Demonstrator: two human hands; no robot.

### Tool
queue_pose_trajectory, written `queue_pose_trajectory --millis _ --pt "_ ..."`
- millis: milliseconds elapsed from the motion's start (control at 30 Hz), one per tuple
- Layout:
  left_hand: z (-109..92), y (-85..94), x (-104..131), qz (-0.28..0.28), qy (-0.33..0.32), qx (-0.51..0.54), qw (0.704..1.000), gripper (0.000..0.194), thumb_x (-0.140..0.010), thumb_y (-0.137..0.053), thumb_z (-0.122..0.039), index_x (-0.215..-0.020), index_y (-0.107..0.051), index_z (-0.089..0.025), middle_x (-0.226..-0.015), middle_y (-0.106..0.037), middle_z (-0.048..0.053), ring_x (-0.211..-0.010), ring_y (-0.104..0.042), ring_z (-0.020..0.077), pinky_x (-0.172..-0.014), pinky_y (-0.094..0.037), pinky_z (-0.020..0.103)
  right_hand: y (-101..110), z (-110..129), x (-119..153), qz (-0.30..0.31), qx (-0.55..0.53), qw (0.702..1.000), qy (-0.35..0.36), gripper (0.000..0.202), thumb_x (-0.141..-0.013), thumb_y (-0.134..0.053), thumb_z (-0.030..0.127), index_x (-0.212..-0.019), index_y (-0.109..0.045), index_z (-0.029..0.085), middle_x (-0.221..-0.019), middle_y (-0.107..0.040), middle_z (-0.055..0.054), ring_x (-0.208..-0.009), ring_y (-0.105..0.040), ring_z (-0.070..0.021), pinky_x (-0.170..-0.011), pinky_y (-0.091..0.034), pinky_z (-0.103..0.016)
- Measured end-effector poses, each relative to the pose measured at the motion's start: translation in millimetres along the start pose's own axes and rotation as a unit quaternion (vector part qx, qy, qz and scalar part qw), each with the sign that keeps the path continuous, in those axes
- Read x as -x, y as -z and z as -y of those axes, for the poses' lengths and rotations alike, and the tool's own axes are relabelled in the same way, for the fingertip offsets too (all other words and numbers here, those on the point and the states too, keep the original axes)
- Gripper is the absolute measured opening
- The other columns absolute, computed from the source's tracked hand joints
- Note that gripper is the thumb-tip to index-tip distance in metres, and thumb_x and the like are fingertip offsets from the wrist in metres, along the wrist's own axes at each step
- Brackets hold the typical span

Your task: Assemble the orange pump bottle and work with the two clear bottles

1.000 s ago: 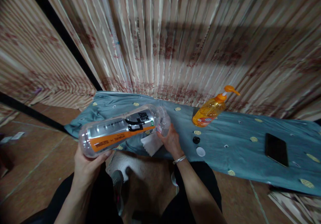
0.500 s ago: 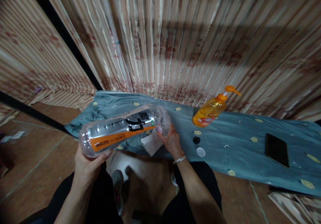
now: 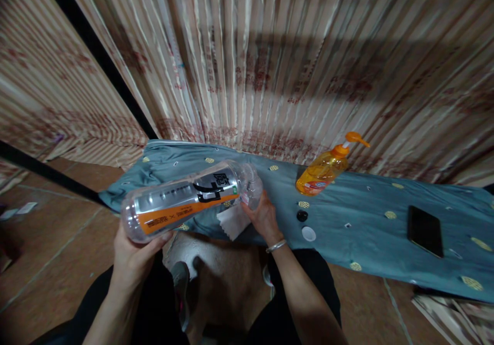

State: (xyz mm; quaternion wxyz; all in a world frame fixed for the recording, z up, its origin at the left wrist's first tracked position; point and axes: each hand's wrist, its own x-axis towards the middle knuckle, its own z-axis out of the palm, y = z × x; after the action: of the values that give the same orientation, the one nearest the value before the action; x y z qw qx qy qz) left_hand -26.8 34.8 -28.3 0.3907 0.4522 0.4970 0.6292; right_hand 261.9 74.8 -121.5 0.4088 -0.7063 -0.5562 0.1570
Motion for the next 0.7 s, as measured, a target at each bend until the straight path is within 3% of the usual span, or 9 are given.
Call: queue_pose_trajectory --millis 200,367,533,700 --pt "-1 0.4 1 0.006 -0.003 0.001 1.0 0.116 -0.046 -0.109 -0.032 -0.15 -0.062 -0.013 -0.16 -0.063 0.025 -0.154 -0.057 0.049 -0.129 -0.044 0.062 -6 -10 -2 -0.011 -0.005 1.0 0.023 0.052 -0.084 -0.081 0.045 -0.127 -0.062 0.022 -0.11 -0.082 -0.013 -0.1 -0.083 -0.0363 -0.087 -0.069 -0.05" --pt "-4 -1.9 0 -0.005 -0.001 -0.017 1.0 0.104 -0.044 -0.109 -0.034 -0.136 -0.067 -0.014 -0.152 -0.069 0.024 -0.145 -0.066 0.0484 -0.121 -0.055 0.058 -4 -10 -2 0.0 0.015 1.0 0.011 0.055 -0.083 -0.084 0.044 -0.127 -0.063 0.019 -0.112 -0.082 -0.015 -0.104 -0.084 -0.0366 -0.09 -0.07 -0.05" --pt "-6 -2.5 0 -0.01 0.004 -0.021 1.0 0.105 -0.043 -0.108 -0.035 -0.136 -0.067 -0.015 -0.148 -0.072 0.024 -0.137 -0.071 0.0471 -0.112 -0.062 0.054 1 -4 -2 0.022 0.011 1.0 -0.007 0.055 -0.084 -0.084 0.041 -0.13 -0.062 0.019 -0.115 -0.082 -0.016 -0.107 -0.083 -0.0369 -0.094 -0.069 -0.052" --pt "-4 -0.7 1 0.001 -0.006 -0.012 1.0 0.103 -0.046 -0.108 -0.034 -0.139 -0.066 -0.015 -0.155 -0.068 0.024 -0.146 -0.065 0.0478 -0.119 -0.057 0.056 2 0 -2 0.028 0.019 0.999 -0.019 0.056 -0.084 -0.083 0.034 -0.134 -0.06 0.021 -0.119 -0.082 -0.016 -0.11 -0.083 -0.0362 -0.098 -0.069 -0.054"
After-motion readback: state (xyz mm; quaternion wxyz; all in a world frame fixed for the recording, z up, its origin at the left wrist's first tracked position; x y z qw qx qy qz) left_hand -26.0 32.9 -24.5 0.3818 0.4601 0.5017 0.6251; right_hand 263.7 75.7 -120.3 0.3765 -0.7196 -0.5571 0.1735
